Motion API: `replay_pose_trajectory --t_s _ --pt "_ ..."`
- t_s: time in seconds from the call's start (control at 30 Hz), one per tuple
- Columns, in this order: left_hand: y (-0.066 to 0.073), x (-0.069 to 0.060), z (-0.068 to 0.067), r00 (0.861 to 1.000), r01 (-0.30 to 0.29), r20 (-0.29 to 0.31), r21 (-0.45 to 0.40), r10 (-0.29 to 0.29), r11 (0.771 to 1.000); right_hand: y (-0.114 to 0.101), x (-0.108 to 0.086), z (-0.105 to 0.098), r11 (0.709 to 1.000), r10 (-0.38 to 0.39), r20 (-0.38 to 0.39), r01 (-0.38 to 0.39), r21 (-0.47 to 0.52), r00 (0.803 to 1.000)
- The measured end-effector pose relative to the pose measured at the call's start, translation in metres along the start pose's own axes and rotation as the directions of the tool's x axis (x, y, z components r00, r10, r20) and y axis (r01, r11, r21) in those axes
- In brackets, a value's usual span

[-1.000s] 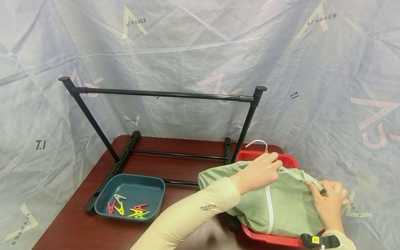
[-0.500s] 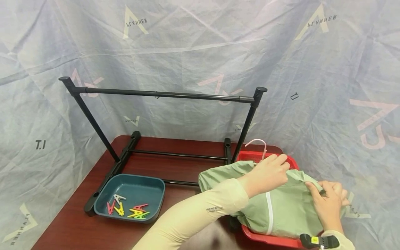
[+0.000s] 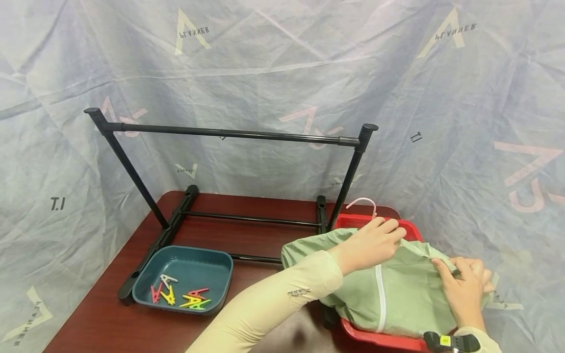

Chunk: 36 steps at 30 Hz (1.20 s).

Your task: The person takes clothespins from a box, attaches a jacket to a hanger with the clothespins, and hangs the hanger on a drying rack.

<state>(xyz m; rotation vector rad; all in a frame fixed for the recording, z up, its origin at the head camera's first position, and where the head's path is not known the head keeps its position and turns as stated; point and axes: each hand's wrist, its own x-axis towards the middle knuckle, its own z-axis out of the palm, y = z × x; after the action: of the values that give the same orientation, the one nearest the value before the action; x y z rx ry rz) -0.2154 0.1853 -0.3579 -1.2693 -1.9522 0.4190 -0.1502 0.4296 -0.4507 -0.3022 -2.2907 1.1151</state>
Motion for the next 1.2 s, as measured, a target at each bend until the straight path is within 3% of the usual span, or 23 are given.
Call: replay_pose_trajectory --t_s 0.3,0.73,0.93,1.1,1.2 --pt "0.001 0.000 0.007 1.000 -0.014 0.023 -0.036 0.015 0.999 -0.001 0.003 0.005 0.999 -0.021 0.001 0.021 -0.032 1.000" --pt "0.010 0.009 -0.004 0.989 0.019 0.147 -0.088 -0.006 0.996 -0.004 0.004 0.007 0.999 -0.035 -0.029 0.035 -0.026 0.999" --pt "0.015 0.010 -0.001 0.996 0.020 0.089 -0.041 -0.016 0.999 -0.003 0.004 0.007 0.999 -0.032 -0.030 0.031 -0.031 0.999" --pt "0.015 0.006 0.007 1.000 0.021 -0.013 0.027 -0.020 0.999 -0.003 0.005 0.008 0.999 -0.028 -0.033 0.026 -0.036 0.999" --pt "0.014 0.006 0.008 1.000 0.003 -0.022 0.052 -0.002 0.999 -0.005 0.005 0.009 0.998 -0.021 -0.040 0.018 -0.059 0.999"
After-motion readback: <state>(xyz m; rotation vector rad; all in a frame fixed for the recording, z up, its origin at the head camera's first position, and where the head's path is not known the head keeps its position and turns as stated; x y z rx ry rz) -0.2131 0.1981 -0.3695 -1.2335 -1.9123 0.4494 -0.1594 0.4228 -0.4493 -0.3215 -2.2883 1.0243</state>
